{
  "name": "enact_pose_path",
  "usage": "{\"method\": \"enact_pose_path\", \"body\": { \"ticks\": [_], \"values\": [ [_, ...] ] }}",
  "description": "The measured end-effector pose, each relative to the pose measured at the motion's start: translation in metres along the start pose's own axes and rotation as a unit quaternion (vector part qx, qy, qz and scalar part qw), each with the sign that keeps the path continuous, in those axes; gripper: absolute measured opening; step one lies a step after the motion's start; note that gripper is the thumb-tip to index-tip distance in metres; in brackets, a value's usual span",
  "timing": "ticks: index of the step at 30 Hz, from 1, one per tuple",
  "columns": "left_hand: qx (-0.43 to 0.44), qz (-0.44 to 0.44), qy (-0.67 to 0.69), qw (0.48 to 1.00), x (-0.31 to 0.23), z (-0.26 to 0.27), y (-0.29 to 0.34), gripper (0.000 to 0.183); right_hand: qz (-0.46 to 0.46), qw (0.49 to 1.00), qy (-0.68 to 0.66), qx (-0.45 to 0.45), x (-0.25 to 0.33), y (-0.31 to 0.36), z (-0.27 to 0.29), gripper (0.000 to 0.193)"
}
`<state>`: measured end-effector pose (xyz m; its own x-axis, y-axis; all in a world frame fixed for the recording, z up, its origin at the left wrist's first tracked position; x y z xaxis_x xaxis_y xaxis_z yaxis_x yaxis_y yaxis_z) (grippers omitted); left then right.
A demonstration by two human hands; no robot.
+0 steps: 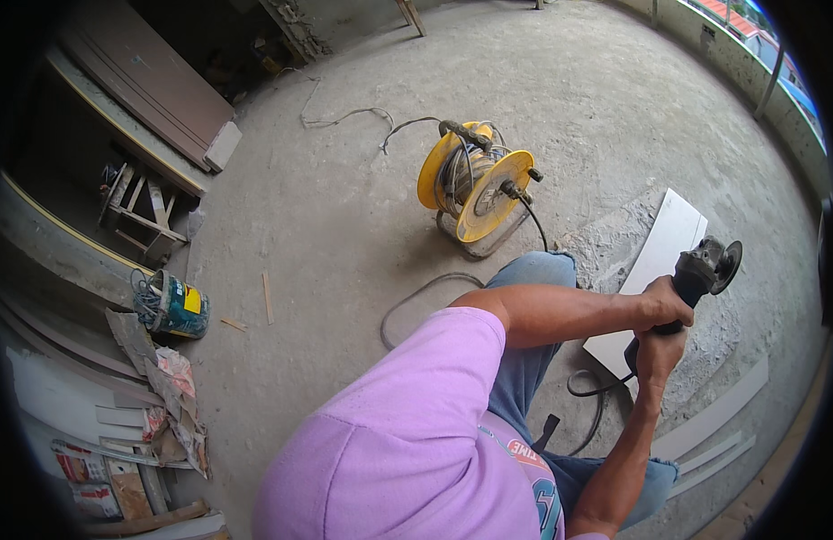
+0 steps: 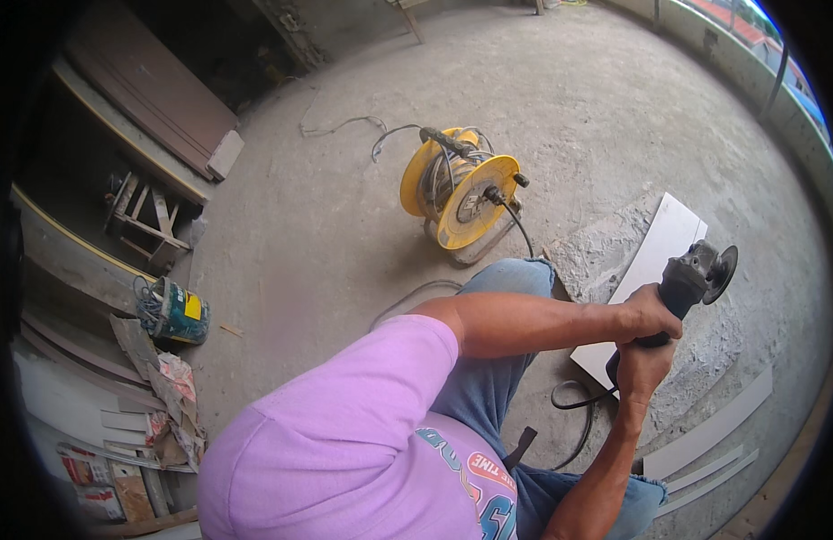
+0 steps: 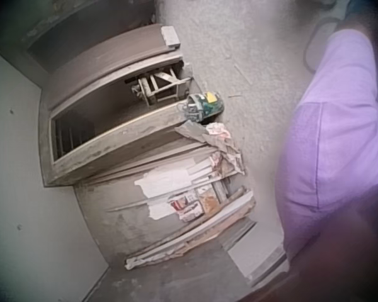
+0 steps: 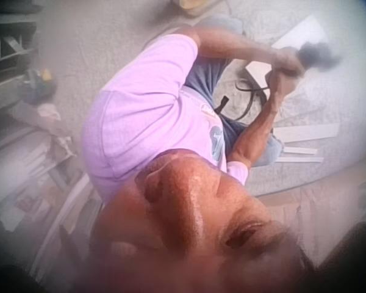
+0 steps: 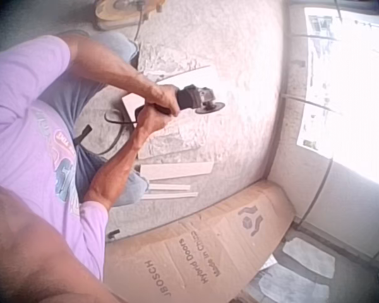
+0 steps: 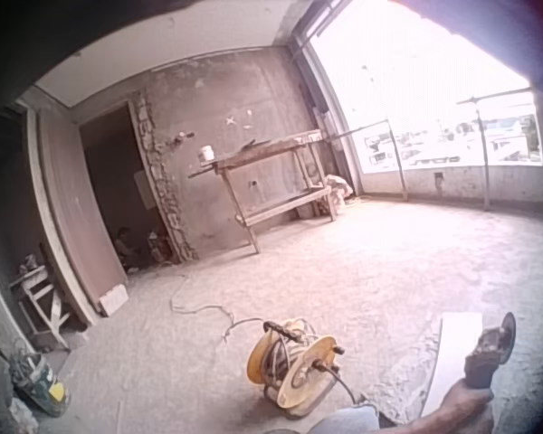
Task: The person sits on the floor and uses an angle grinder to smooth the edges of a white rectangular tile. They hold the tile steady with one hand while operating the tool with the other, moving the grinder along the tile's edges to create a smooth finish.
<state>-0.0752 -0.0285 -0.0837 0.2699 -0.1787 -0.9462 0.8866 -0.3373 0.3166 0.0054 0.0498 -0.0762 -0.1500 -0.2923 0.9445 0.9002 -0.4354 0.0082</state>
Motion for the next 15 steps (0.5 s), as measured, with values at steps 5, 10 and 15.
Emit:
{"method": "enact_pose_path", "body": {
  "ticks": [5, 10, 15],
  "values": [
    [0.002, -0.005, -0.007, 1.0, 0.001, 0.0, -0.002, 0.044, 0.001, 1.0, -0.012, 0.008, 0.002, 0.0, -0.001, 0.058],
    [0.003, -0.011, 0.003, 1.0, 0.005, -0.007, -0.001, 0.04, -0.013, 1.0, -0.003, 0.014, -0.004, 0.002, 0.004, 0.057],
    [-0.001, -0.004, 0.0, 1.0, 0.01, -0.008, -0.007, 0.04, -0.009, 1.0, -0.016, 0.002, -0.013, -0.001, 0.003, 0.054]
  ]
}}
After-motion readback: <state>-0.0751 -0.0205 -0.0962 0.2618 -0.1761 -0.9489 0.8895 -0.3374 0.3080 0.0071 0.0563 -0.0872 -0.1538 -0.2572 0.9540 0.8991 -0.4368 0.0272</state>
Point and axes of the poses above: each hand's wrist, its own y-axis away from the middle knuckle, its own z-axis out of the back of the hand, x = y × z, the point moved 7 cm from there along -y, towards the middle knuckle, and after that the axes turned 13 degrees about -y, right-handed, at the moved point
